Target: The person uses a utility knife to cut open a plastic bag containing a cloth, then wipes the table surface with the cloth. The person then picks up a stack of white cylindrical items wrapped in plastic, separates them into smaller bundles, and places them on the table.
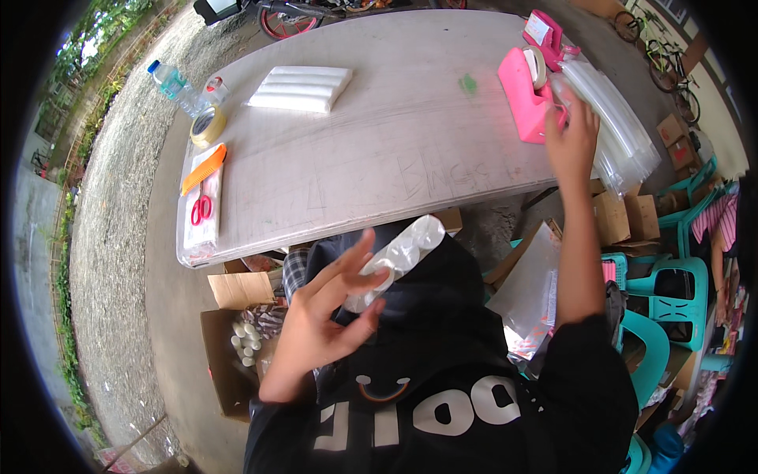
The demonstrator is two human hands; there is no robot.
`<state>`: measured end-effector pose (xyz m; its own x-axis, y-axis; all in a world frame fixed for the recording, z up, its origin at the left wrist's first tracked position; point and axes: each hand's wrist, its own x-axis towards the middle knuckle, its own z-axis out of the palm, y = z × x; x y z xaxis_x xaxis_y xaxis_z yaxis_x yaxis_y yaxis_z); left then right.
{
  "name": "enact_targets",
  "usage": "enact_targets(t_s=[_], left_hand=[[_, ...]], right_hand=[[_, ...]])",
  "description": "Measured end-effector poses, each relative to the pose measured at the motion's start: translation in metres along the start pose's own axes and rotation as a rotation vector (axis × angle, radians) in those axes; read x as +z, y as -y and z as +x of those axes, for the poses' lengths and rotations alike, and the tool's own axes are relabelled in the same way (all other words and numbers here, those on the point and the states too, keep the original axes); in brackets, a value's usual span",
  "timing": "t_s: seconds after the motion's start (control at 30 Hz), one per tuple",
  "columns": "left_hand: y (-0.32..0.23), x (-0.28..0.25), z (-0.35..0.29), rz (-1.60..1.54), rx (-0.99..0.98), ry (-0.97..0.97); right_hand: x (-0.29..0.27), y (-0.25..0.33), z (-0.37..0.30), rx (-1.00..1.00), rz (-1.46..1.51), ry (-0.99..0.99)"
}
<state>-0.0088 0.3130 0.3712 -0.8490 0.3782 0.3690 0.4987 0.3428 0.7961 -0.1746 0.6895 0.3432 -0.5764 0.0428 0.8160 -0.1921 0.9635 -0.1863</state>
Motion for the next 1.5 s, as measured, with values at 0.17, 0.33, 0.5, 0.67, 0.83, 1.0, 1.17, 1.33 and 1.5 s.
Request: enact_targets(t_s=[0.17, 0.33, 0.5, 0.67, 0.83, 1.0, 1.17, 1.33, 1.5], left_hand=[[0.011, 0.009, -0.008, -0.003, 0.004, -0.103], [0.016, 0.027, -0.011, -0.056, 0.006, -0.219], [0.013, 0.032, -0.01, -0.114, -0.012, -0.199], [0.013, 0.032, -0.009, -0.099, -0.019, -0.191], [0.018, 0.033, -0.009, -0.235, -0.043, -0.213], [0.018, 0.035, -0.007, -0.209, -0.008, -0.218], [0.011, 0.039, -0.003, -0.091, 0.005, -0.202], [-0.002, 0.049, -0.002, -0.037, -0.019, -0.188], [-0.003, 0.052, 0.001, 0.037, 0.054, -0.15]], right_hand=[[0.048, -0.074, 0.04, 0.751, 0.596, 0.362], [0.061, -0.074, 0.05, 0.786, 0.649, 0.425], [0.049, -0.059, 0.055, 0.818, 0.781, 0.342], [0.001, -0.041, 0.021, 0.765, 0.897, 0.153], [0.017, -0.032, -0.033, 0.788, 0.626, 0.112], [0.025, -0.072, -0.046, 0.518, -0.098, 0.204], [-0.024, -0.01, -0.044, 0.651, 0.567, 0.106], [-0.102, 0.162, -0.07, 0.468, 1.359, 0.517], [-0.098, 0.187, -0.086, 0.491, 1.389, 0.681]])
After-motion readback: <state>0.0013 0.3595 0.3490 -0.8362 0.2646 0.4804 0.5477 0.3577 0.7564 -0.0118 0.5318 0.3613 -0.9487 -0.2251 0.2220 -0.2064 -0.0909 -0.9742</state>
